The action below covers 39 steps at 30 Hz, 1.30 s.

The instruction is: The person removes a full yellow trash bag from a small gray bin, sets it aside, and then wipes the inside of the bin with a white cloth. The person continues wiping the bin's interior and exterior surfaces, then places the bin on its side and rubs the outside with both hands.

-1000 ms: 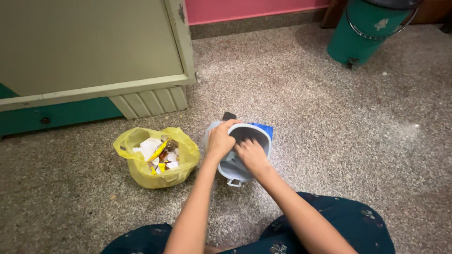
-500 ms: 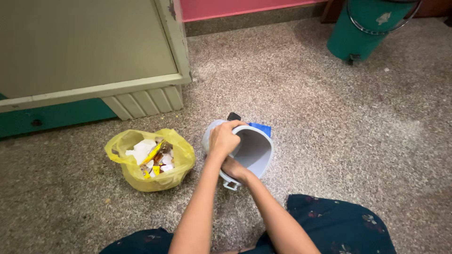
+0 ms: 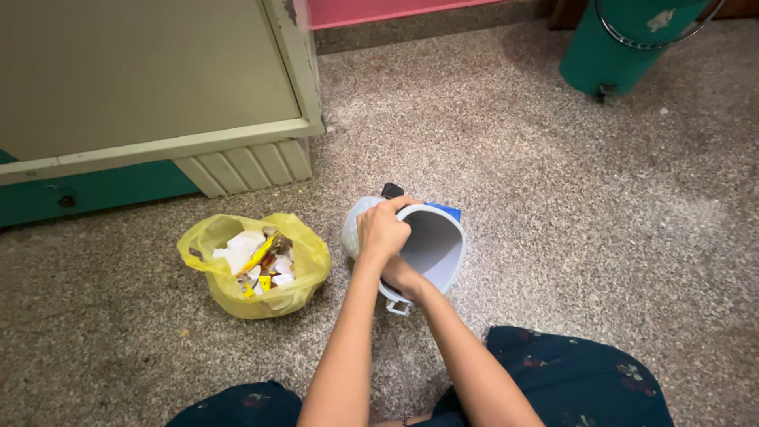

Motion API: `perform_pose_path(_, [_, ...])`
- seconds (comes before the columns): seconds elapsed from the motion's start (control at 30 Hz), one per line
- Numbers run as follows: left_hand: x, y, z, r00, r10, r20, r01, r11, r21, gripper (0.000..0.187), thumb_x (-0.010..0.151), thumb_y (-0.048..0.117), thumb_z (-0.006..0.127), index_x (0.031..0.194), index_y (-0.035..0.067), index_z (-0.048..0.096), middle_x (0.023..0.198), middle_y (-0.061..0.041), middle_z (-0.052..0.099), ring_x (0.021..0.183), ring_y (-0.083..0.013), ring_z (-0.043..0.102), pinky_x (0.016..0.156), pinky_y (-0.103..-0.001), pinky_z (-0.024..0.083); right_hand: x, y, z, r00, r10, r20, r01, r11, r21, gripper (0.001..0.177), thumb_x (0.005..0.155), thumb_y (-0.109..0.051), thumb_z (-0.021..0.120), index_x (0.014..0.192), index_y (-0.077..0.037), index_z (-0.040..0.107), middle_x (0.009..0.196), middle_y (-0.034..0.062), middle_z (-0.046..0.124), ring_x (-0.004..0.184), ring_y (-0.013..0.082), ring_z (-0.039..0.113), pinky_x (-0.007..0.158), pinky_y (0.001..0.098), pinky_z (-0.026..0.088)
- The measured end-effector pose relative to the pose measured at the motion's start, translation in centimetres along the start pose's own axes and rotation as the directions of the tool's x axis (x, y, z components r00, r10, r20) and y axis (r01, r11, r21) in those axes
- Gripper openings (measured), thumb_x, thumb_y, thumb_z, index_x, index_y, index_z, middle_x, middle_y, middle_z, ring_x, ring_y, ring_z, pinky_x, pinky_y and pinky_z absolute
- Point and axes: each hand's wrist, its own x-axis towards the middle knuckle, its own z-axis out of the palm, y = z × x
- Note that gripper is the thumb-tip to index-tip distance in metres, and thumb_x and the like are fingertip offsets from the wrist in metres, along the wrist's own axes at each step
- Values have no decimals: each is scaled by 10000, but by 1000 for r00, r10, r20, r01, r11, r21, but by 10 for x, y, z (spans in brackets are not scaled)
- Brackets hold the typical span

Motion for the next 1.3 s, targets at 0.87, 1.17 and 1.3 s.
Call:
perform_pose_path(0.87, [-17,-17,-30,997,-32,-65,27,997,-78,449,743,63,586,1026,330,809,934,-166,759,890,-381,734,794,-454,577,9,15,15,997,12,-72,-43,891,-451,371,918,-205,564,1198,8,683,1232,238,717,1196,368,666,974,457,520])
perform_pose_path(1.17, [-19,-7,-17,997,-38,-69,34,998,-60,460,734,72,578,1034,335,809,896,-180,754,882,-397,726,809,-475,570,-1,21,-14,968,184,-168,-225,356,-907,444,949,-400,543,1242,-99,688,1226,281,658,1133,429,663,962,492,527])
perform_pose_path(1.3, [-12,3,-16,995,-46,-86,44,999,-26,442,734,89,597,1030,338,812,898,-188,749,873,-414,719,809,-491,563,0,17,-16,993,101,-57,-107,600,-792,390,940,-308,554,1162,-36,723,1114,287,730,1041,421,717,904,509,549])
